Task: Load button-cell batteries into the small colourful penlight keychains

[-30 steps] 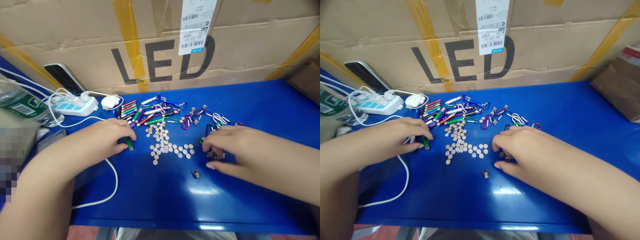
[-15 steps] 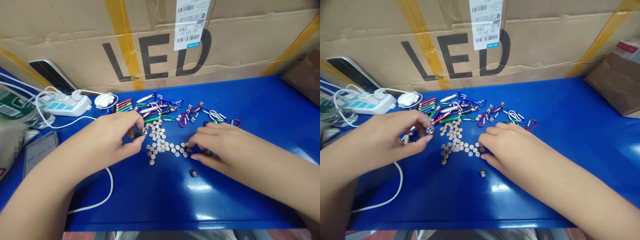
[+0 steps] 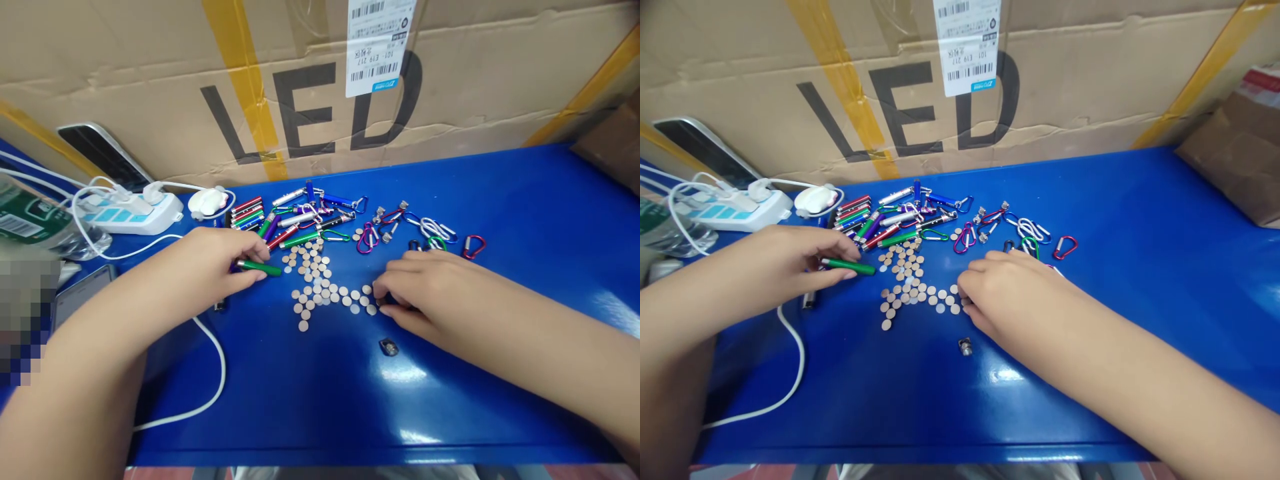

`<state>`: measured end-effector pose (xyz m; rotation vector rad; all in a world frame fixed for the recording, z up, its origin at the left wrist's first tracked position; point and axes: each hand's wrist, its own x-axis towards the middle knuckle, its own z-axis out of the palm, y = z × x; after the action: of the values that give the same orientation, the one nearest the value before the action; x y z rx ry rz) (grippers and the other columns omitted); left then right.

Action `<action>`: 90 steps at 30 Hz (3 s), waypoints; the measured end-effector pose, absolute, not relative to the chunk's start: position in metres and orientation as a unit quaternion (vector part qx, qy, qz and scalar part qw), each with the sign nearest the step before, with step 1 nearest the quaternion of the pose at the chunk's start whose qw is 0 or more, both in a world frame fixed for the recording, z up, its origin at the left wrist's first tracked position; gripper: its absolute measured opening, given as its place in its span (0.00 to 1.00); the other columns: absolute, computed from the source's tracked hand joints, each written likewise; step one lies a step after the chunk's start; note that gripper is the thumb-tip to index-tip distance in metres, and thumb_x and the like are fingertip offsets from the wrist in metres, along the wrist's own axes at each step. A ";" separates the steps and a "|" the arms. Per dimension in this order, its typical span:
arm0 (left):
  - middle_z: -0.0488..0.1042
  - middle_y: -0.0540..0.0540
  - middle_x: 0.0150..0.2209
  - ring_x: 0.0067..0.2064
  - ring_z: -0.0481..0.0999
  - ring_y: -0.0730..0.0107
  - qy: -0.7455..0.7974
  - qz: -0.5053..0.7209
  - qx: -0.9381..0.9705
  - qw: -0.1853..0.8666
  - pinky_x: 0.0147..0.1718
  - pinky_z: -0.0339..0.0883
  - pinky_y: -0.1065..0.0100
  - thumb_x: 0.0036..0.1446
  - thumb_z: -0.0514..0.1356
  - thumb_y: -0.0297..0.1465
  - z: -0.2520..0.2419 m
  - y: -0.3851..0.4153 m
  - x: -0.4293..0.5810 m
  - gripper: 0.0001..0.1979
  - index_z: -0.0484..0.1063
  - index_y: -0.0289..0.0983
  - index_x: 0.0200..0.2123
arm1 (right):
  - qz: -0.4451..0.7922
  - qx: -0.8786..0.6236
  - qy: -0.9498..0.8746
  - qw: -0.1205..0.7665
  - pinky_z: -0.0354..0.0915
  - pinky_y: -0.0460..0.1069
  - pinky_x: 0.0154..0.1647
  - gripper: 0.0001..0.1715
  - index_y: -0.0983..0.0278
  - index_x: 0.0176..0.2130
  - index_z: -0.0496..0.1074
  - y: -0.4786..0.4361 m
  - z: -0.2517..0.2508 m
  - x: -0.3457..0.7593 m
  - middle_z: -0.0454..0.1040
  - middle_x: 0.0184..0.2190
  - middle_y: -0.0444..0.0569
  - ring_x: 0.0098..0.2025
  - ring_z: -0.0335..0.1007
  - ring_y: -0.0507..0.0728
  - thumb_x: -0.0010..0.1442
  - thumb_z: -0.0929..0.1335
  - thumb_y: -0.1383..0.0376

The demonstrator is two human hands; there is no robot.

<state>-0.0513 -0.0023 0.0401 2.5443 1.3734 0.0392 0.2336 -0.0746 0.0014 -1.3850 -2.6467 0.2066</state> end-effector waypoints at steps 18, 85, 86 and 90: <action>0.80 0.52 0.37 0.36 0.78 0.73 0.271 0.182 0.938 0.118 0.37 0.68 0.73 0.60 0.57 0.27 0.036 -0.051 -0.003 0.07 0.75 0.41 0.37 | 0.036 -0.374 -0.887 0.269 0.57 0.47 0.34 0.11 0.60 0.38 0.75 -0.086 0.027 0.216 0.69 0.23 0.42 0.29 0.66 0.51 0.65 0.63 0.64; 0.80 0.52 0.35 0.34 0.77 0.73 0.304 0.184 0.929 0.099 0.34 0.67 0.73 0.58 0.59 0.27 0.022 -0.051 0.002 0.06 0.74 0.40 0.38 | 0.029 -0.442 -0.884 0.152 0.62 0.50 0.38 0.06 0.62 0.35 0.76 -0.065 0.001 0.233 0.75 0.32 0.50 0.36 0.71 0.56 0.59 0.67 0.65; 0.80 0.52 0.35 0.34 0.77 0.73 0.301 0.187 0.930 0.097 0.34 0.67 0.73 0.58 0.59 0.27 0.022 -0.051 0.002 0.06 0.74 0.40 0.38 | 0.034 -0.442 -0.884 0.145 0.62 0.50 0.38 0.06 0.63 0.36 0.76 -0.063 -0.001 0.233 0.75 0.32 0.50 0.36 0.71 0.55 0.59 0.68 0.66; 0.80 0.52 0.35 0.33 0.77 0.73 0.293 0.193 0.932 0.094 0.33 0.67 0.73 0.57 0.60 0.27 0.022 -0.052 0.001 0.05 0.74 0.40 0.37 | 0.053 -0.445 -0.885 0.128 0.62 0.50 0.38 0.07 0.63 0.37 0.77 -0.061 -0.007 0.229 0.76 0.32 0.49 0.35 0.71 0.55 0.58 0.68 0.68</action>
<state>0.0015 -0.0518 0.0217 2.7631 0.8696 0.5718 0.2292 -0.0606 -0.0070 -1.2948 -2.5735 0.1528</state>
